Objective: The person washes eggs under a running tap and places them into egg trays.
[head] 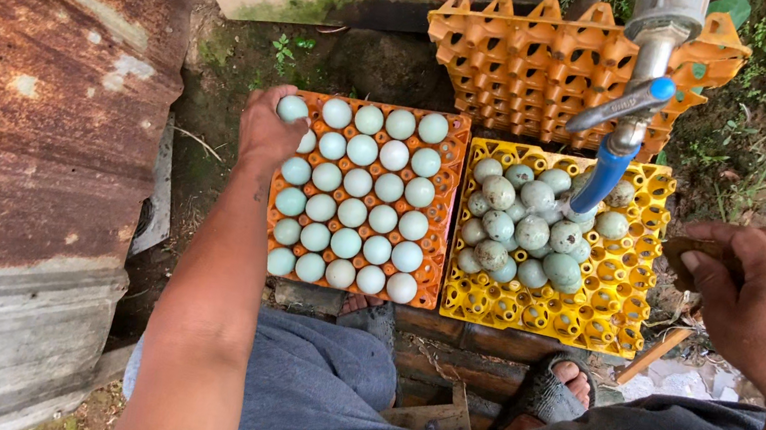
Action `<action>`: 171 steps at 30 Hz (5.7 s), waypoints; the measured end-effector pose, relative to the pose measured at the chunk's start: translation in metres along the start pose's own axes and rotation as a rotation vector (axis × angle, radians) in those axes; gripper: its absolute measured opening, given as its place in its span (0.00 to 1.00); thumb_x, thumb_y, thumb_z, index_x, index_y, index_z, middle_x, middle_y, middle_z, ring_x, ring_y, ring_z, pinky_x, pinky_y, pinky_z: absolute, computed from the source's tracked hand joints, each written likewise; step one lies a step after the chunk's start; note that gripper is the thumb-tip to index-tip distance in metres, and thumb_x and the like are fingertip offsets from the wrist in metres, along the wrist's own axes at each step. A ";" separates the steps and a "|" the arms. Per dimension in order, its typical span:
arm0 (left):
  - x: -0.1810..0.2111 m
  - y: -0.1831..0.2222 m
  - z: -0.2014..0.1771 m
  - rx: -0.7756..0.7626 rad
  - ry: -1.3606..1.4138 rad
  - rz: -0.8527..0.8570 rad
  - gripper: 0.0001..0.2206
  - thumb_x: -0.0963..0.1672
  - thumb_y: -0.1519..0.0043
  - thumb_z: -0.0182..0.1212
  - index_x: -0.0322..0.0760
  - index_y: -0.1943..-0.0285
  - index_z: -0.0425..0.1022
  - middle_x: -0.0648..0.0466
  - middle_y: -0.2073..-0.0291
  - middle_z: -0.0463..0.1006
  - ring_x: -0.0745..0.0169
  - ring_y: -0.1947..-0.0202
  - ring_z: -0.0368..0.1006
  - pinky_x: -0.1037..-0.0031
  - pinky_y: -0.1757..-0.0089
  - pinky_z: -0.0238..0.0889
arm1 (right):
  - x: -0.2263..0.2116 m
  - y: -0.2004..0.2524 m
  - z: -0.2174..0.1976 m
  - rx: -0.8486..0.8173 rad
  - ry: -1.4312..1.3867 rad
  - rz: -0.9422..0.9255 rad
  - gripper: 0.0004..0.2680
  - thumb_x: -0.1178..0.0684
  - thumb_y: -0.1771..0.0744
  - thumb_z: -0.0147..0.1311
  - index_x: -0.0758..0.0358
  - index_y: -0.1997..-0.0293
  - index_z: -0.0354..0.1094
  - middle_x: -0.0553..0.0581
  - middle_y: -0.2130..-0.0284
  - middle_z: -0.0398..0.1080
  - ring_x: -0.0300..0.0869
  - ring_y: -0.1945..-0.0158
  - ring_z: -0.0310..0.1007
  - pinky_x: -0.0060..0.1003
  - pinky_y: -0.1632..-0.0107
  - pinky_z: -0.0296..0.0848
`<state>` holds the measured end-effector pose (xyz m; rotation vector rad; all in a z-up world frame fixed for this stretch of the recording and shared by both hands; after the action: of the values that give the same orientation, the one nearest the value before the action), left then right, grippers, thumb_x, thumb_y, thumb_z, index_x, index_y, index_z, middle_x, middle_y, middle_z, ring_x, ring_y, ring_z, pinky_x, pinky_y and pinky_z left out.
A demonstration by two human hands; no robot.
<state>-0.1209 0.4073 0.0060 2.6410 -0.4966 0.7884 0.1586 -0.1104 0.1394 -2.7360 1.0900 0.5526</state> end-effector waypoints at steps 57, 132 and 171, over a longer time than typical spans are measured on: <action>0.260 0.147 0.059 0.117 -0.727 1.341 0.08 0.49 0.36 0.66 0.52 0.50 0.81 0.47 0.50 0.71 0.54 0.55 0.71 0.51 0.51 0.69 | 0.000 0.028 -0.011 -0.305 -0.037 0.285 0.13 0.41 0.31 0.47 0.39 0.39 0.65 0.53 0.50 0.68 0.55 0.50 0.75 0.60 0.56 0.72; -0.051 0.234 -0.006 0.217 -0.769 0.923 0.11 0.50 0.42 0.61 0.56 0.54 0.65 0.59 0.57 0.58 0.60 0.54 0.64 0.62 0.50 0.58 | -0.139 0.021 0.279 -0.588 -0.871 0.400 0.21 0.45 0.39 0.73 0.65 0.47 0.71 0.60 0.64 0.71 0.50 0.59 0.74 0.44 0.53 0.76; 0.069 0.166 0.015 -0.504 0.415 -0.142 0.37 0.34 0.49 0.66 0.35 0.28 0.54 0.25 0.44 0.66 0.36 0.55 0.75 0.53 0.60 0.78 | -0.050 0.056 0.061 -0.550 -0.611 0.711 0.20 0.51 0.33 0.61 0.67 0.34 0.67 0.71 0.64 0.77 0.53 0.66 0.76 0.49 0.52 0.76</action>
<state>-0.1294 0.2387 0.0698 1.9617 -0.3329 0.9821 0.0690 -0.1034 0.1025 -2.1405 1.8895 1.8622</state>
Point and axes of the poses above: each hand's wrist, its own y-axis away from the middle knuckle, its own z-axis out of the palm, x = y × z, the point moved 9 cm from there along -y, towards the middle knuckle
